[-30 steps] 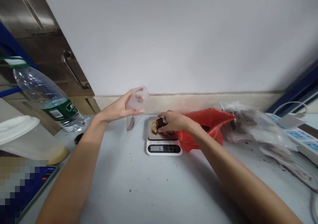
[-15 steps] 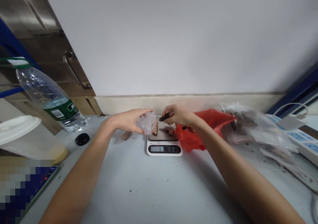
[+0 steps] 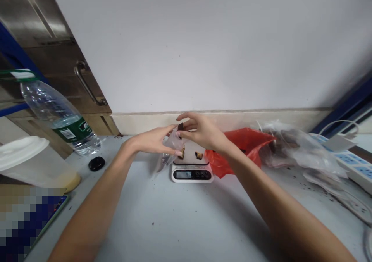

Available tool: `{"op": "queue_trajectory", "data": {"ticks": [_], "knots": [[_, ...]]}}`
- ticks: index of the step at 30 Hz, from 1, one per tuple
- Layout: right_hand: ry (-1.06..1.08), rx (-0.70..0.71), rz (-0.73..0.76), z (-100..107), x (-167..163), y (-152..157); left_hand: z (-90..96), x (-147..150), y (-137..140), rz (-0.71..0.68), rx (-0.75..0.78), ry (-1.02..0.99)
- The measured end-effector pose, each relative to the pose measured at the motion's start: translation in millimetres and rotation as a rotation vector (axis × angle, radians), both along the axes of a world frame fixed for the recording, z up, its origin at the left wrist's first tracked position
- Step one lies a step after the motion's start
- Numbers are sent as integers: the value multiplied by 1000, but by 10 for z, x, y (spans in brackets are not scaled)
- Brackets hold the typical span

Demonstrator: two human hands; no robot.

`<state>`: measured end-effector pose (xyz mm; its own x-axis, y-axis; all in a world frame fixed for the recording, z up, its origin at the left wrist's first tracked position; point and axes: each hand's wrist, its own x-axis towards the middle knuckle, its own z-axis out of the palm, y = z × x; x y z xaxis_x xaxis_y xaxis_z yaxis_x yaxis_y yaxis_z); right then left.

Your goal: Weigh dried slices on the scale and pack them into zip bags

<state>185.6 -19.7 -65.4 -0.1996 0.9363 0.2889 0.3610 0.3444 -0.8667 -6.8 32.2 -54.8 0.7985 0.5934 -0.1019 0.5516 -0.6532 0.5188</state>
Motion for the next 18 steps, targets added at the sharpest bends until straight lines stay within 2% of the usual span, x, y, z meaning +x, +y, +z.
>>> {"op": "queue_trajectory", "data": {"ticks": [5,9,18], "knots": [[4,14,88,117,136,-70,37,-50,7,19,-28,-26],[31,67,133,128,222,-70,56,-52,-7,32,-38,-39],[87,123,50,41,276,23,46,-71,9,-10,-66,-49]]}}
